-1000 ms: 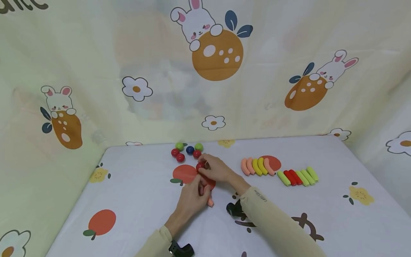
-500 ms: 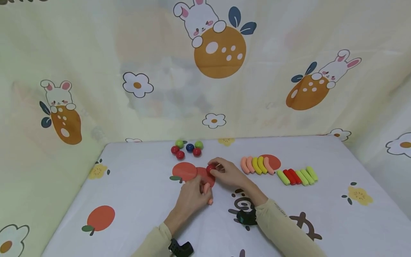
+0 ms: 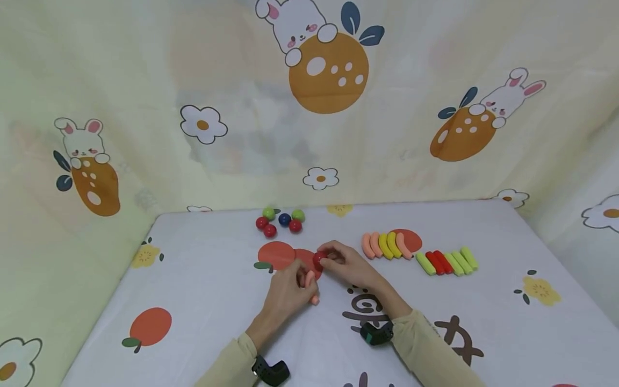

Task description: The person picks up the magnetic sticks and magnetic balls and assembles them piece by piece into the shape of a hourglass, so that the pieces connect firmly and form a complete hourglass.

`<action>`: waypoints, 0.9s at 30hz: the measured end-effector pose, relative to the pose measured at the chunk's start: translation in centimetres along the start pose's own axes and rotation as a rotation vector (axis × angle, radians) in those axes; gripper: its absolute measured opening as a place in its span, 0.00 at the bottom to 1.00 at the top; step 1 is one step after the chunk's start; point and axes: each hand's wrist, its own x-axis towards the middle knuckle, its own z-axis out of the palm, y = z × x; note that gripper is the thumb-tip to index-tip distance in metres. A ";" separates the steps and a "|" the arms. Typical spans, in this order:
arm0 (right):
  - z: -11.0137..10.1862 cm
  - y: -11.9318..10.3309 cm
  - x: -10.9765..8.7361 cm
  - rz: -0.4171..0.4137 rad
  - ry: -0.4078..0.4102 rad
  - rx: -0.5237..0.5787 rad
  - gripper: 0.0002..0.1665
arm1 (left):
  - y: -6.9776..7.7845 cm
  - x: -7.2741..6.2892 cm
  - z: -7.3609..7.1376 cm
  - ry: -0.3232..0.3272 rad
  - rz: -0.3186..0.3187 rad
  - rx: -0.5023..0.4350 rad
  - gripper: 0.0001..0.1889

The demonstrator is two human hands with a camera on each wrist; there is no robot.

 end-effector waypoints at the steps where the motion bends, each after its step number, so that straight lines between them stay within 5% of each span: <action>1: 0.0 0.0 0.0 -0.008 -0.003 -0.001 0.22 | 0.0 0.0 0.0 0.003 0.000 -0.002 0.08; 27: 0.4 -1.4 -0.7 -0.052 -0.039 -0.054 0.16 | -0.1 0.0 0.1 0.011 -0.006 -0.037 0.09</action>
